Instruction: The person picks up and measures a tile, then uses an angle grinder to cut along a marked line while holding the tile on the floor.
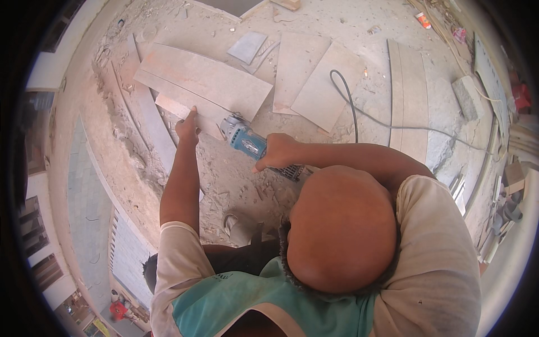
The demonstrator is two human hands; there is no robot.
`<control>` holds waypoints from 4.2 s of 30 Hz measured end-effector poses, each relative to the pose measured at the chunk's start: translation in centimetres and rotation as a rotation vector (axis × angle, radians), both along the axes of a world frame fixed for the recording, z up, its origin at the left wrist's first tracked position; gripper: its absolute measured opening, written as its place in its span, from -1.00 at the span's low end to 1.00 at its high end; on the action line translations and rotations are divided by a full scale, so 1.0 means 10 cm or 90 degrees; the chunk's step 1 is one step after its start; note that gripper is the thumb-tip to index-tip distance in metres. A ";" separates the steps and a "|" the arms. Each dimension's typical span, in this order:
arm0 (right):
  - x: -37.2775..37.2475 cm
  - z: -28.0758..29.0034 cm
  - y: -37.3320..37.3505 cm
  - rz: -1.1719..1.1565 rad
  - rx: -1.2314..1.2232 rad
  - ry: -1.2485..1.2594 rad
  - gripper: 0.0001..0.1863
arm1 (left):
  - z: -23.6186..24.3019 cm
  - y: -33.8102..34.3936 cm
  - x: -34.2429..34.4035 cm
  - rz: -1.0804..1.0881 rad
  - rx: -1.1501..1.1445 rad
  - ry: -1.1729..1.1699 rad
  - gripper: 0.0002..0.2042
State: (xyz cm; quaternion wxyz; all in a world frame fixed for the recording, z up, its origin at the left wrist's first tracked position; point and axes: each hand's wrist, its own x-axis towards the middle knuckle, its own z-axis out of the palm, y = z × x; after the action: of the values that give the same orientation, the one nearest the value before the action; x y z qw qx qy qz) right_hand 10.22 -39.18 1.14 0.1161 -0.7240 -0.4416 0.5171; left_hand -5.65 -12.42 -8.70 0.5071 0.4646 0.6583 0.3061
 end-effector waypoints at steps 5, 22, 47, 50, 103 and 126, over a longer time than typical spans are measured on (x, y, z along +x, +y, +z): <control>0.00 0.00 0.00 0.000 -0.003 0.005 -0.28 | -0.05 0.02 0.00 0.004 0.005 -0.007 -0.30; 0.00 -0.01 -0.01 -0.008 0.000 -0.002 -0.28 | -0.04 0.02 0.00 -0.004 0.003 0.010 -0.29; 0.15 0.23 0.22 -0.138 0.093 0.053 -0.34 | -0.42 0.04 -0.06 0.036 0.195 0.165 -0.32; 0.33 0.27 0.28 -0.195 0.095 0.105 -0.42 | -0.05 -0.28 0.04 0.041 0.211 0.219 -0.45; 1.79 0.40 0.19 -0.615 0.256 0.193 -0.61 | 0.78 -1.11 1.49 0.122 0.037 -0.470 -0.52; 1.91 0.46 0.27 -0.604 0.238 0.142 -0.57 | -0.10 -0.38 2.43 -0.148 0.110 -0.184 -0.61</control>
State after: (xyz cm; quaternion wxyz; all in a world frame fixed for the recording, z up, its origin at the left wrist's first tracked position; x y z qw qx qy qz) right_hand 29.27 -36.49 5.75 0.5111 -0.7519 -0.1350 0.3939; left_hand 18.66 -16.26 -9.70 0.5864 0.5303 0.4919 0.3646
